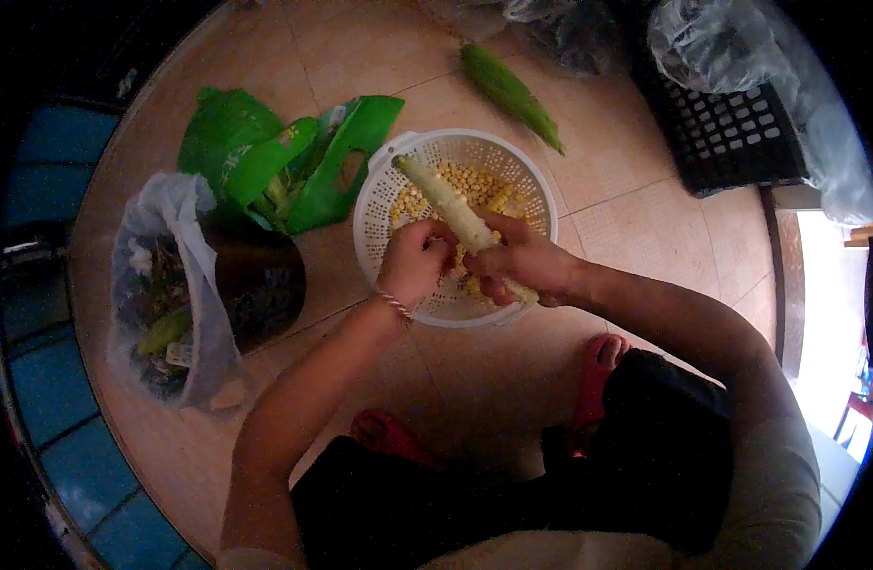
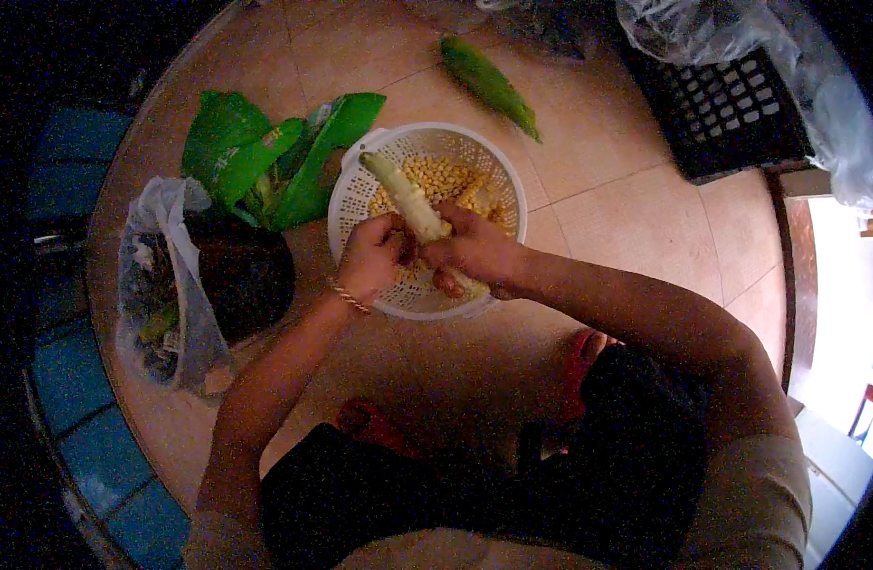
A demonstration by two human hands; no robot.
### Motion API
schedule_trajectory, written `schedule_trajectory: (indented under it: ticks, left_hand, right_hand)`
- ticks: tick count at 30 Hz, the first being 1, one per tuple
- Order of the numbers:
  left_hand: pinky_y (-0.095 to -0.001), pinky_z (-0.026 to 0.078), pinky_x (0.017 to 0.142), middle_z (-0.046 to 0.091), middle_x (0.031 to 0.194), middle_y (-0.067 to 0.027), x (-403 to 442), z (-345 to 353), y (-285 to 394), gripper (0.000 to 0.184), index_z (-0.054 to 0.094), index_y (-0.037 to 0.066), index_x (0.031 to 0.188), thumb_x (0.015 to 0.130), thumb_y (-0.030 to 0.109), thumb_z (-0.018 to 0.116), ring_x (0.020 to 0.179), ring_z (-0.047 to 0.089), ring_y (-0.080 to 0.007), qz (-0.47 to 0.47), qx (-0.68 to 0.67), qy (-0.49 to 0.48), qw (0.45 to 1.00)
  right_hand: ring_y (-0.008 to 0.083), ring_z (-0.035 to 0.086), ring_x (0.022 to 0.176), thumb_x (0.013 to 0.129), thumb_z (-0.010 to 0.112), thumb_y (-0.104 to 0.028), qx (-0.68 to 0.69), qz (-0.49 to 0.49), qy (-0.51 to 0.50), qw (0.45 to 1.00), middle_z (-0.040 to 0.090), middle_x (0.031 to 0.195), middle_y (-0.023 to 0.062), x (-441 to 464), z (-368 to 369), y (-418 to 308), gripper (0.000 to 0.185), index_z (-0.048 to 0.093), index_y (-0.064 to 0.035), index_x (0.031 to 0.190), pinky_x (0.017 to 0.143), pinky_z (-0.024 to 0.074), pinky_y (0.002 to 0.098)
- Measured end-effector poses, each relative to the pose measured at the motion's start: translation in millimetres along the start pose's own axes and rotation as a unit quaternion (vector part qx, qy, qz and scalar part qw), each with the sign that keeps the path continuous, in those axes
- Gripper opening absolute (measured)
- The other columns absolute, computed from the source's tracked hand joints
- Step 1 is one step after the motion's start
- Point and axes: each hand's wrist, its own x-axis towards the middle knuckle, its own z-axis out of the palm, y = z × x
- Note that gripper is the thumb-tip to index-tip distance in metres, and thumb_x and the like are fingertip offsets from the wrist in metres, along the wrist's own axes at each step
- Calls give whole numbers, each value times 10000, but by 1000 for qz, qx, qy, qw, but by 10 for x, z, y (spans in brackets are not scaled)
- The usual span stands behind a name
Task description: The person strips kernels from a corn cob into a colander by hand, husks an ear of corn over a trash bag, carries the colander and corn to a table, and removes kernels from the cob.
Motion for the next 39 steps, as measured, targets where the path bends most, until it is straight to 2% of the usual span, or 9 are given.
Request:
schedule_trajectory:
  ticks: [3,8,10,12,17,23,25,31,39]
  left_hand:
    - [-262,438,649,563,913,-72,-154,78,61,181,505,29,986,818,67,449,792,533,-81,-2,-220,21,975]
    - [-251,433,681,529,1012,-47,-162,52,326,276,463,60,1099,833,124,498,880,509,-102,-41,-186,16,982]
    - [-258,431,696,510,1065,-34,-124,39,278,326,443,97,1157,842,148,511,934,491,-114,-68,-121,-14,990]
    - [-227,430,656,567,944,-41,-92,89,169,442,423,29,1159,782,169,607,811,520,-95,72,-142,11,987]
    - [-212,453,641,565,961,-50,-115,46,157,434,417,26,1165,788,139,599,812,543,-100,44,-153,10,987]
    - [-220,483,673,560,998,-76,-143,47,223,381,418,21,1151,808,104,560,840,570,-129,79,-192,-4,978]
    - [-225,488,668,561,1000,-80,-153,76,239,361,423,21,1141,813,103,551,833,574,-133,80,-189,-13,979]
    - [-233,469,550,580,841,-70,-98,185,162,299,439,1,1074,818,115,542,698,570,-105,39,-154,64,985]
    - [-244,476,605,571,852,-88,-97,137,116,328,429,-6,1098,774,-37,390,695,572,-135,76,-220,104,967]
  right_hand:
    - [140,497,530,711,552,-16,11,-10,-3,1000,512,769,77,20,-7,8,532,334,-42,1195,430,402,257]
    - [160,544,726,700,547,3,-138,-68,68,986,518,935,109,48,-56,138,652,249,-27,1279,616,454,264]
    - [173,504,945,696,557,6,-198,-145,43,968,461,1114,132,118,-141,204,714,194,-20,1310,786,422,260]
    - [179,476,1001,701,565,-1,-159,-153,18,975,430,1159,135,149,-185,226,699,207,-17,1301,825,408,269]
    - [191,457,1043,708,589,-16,-41,-96,-3,995,420,1185,121,103,-201,168,661,253,-28,1276,858,405,297]
    - [162,496,946,846,506,-228,78,-19,46,996,463,1101,95,167,-136,210,488,300,-59,1255,760,442,288]
    - [185,546,803,872,399,-422,-3,-71,90,993,538,953,119,164,-102,239,448,413,-74,1154,659,473,315]
    - [161,505,471,879,389,-410,-15,-30,138,990,558,746,78,190,4,199,401,437,-77,1099,338,383,266]
    - [105,446,443,908,325,-352,169,8,10,985,516,711,36,113,-30,88,301,467,-87,933,317,292,203]
